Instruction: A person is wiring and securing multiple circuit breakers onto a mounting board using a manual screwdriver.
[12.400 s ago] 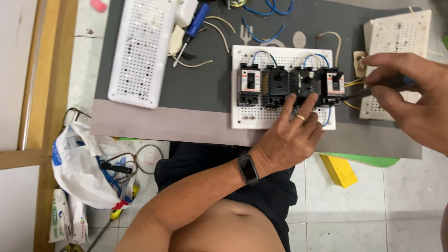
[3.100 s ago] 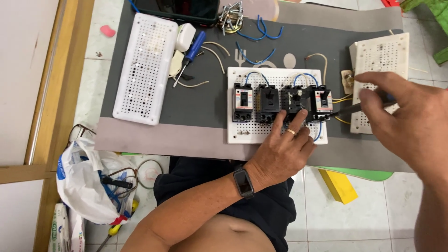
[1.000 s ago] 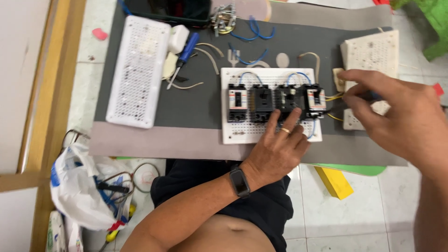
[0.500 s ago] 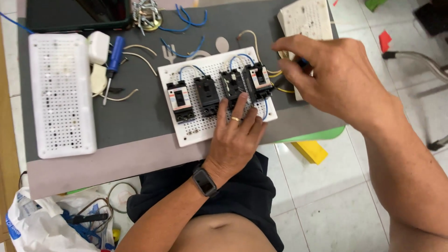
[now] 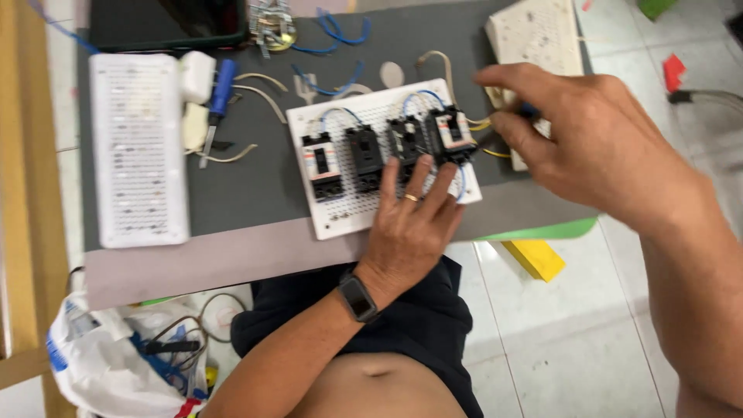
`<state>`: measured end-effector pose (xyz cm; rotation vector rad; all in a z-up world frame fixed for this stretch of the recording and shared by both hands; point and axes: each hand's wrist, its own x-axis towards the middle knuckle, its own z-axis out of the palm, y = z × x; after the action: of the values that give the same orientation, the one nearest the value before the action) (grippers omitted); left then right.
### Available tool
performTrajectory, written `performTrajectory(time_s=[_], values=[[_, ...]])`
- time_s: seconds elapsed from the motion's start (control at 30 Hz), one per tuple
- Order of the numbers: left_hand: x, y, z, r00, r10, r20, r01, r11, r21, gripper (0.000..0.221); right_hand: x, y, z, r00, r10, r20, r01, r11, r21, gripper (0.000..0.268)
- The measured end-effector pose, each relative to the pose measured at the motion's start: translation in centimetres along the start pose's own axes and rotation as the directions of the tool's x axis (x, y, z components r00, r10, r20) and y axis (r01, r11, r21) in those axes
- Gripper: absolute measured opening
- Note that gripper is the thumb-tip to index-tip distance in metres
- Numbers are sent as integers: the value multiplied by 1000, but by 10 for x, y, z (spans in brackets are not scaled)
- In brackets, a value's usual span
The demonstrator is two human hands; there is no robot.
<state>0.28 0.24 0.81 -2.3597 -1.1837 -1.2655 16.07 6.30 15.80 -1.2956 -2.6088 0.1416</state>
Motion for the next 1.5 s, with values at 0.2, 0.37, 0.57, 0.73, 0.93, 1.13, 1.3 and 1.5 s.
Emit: performTrajectory(time_s=[0.2,0.37,0.57,0.73,0.93,1.13,1.3,1.5], values=[[-1,1,0,1000,-19,-17,20,999,32,20,-9,19,23,978,-76,-194,31,974,-224,22],[0,-1,-3,1000,-16,-16,16,999,40,19,1,-7,2,998,53,35,-54,998,32,58],[-1,-1,-3,1000,-6,-12,6,1000,27,22,-3,12,18,989,-81,-124,69,993,-97,32],[1,1,-1,1000,-5,-17,5,1000,-9,24,1,8,14,962,-191,-197,148,966,-212,18],[0,0,2,1000,1,-4,-1,998,60,20,4,-6,-1,993,-117,1,116,989,90,51],[-1,1,4,1000,-19,25,17,996,89,21,-2,8,6,990,-85,-111,60,976,-209,24],[-9,0,5,999,28,35,-27,1000,-13,15,-6,4,2,1000,-15,15,16,999,-48,47],[-6,-1,3,1000,-12,0,12,1000,16,5,-13,26,24,988,-60,-141,42,991,-128,30]])
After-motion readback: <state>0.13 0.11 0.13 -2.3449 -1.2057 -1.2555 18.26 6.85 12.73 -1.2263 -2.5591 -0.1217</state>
